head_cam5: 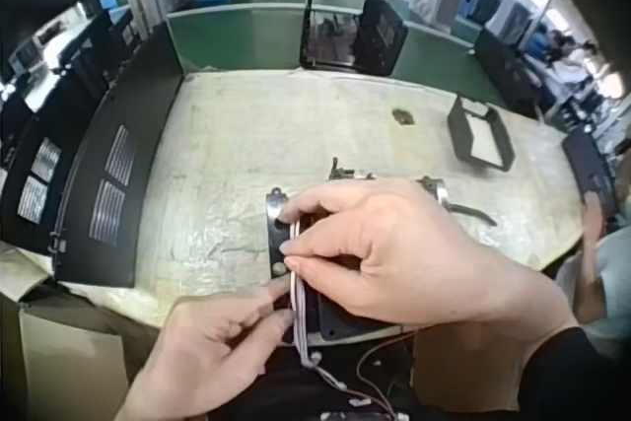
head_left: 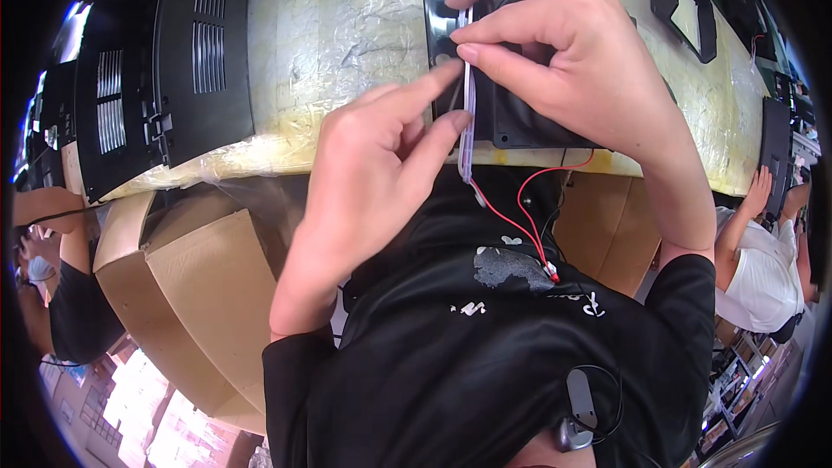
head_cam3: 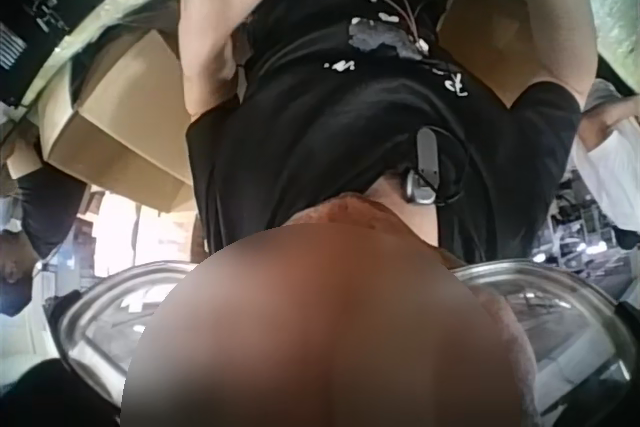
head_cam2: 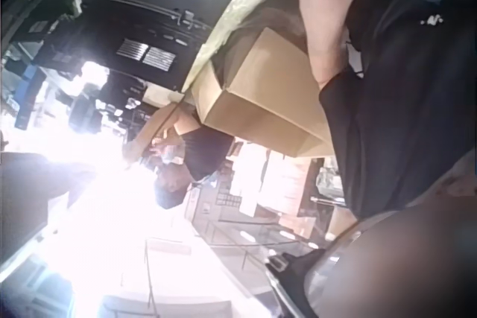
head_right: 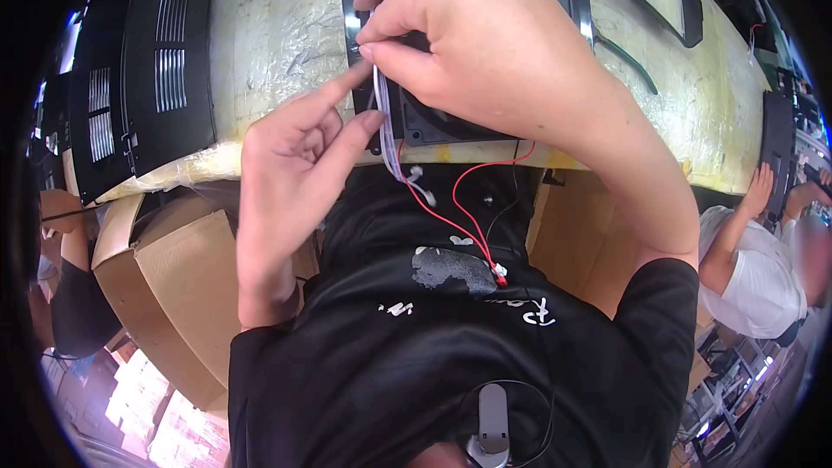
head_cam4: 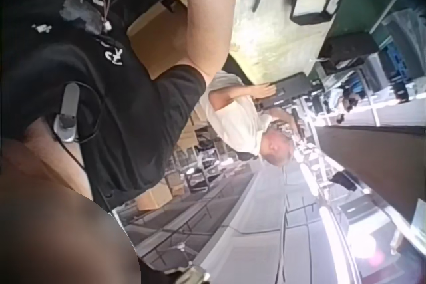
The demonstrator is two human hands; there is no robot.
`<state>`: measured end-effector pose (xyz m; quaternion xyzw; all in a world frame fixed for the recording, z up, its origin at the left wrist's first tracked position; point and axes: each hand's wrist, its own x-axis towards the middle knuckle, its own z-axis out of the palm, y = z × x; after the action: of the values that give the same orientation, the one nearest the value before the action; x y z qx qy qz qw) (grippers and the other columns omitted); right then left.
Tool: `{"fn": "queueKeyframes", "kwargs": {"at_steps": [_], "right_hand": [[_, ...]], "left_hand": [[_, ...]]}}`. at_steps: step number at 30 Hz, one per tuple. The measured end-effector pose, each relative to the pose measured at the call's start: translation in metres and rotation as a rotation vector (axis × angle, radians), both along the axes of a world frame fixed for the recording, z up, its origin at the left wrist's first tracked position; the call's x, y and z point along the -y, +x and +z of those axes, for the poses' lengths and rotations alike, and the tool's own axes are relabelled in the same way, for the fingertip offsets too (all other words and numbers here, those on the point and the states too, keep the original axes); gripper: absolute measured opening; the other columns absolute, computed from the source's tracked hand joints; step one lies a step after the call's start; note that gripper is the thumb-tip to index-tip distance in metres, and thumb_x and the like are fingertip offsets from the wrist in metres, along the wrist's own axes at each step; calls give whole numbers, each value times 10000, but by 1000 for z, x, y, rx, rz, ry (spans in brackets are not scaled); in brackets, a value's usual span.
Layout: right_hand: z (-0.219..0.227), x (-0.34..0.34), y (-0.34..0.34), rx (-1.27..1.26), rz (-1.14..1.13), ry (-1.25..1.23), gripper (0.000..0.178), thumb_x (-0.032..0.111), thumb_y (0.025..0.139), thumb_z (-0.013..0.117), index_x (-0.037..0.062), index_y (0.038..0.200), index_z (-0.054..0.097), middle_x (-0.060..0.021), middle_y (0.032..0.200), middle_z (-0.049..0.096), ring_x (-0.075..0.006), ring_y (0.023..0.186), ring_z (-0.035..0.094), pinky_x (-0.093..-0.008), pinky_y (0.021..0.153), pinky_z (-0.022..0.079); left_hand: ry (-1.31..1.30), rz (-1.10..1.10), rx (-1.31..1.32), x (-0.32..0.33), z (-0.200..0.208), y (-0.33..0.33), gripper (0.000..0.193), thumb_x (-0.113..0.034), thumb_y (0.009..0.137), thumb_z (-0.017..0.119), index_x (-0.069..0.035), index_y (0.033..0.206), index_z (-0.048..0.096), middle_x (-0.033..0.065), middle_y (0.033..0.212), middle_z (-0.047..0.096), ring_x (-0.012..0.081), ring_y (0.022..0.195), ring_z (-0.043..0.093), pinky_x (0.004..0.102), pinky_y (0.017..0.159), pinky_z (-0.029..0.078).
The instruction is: Assembling electronic cooling units by securing fans into plastic housings and managing wires with zip ties.
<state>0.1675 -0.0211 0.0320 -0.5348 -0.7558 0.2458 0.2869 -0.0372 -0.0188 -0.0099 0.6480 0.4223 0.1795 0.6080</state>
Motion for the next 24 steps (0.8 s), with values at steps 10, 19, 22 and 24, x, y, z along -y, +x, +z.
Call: {"fn": "queueKeyframes", "kwargs": {"at_steps": [10,19,22,24], "right_hand": [[7,4,-5,207,5,22,130,64,820,680,-6,921,722,-100,1054,667,-240,774,665,-295,681,509],[11,9,-6,156,21,-17,179,-37,829,613,-27,989,694,-134,1106,638,-280,879,655,-330,758,514],[13,3,-2,141,65,-29,169,-43,827,622,-34,980,691,-134,1080,643,-272,897,654,-322,765,510],[13,0,1,114,90,-64,160,-37,828,631,-36,976,690,-132,1067,646,-261,906,654,-315,768,508]], "left_hand": [[637,-19,-50,3,-10,2,351,14,907,608,9,1258,610,68,829,641,55,681,546,198,616,433],[-410,129,564,-15,-9,5,256,-60,902,686,78,1114,644,231,1042,695,202,752,722,231,571,567],[-393,162,552,-15,-14,7,220,-62,903,690,76,1073,665,203,991,701,193,713,717,232,555,566],[-359,164,549,-13,-17,9,203,-62,904,690,75,1053,675,184,953,705,187,691,713,230,548,563]]}}
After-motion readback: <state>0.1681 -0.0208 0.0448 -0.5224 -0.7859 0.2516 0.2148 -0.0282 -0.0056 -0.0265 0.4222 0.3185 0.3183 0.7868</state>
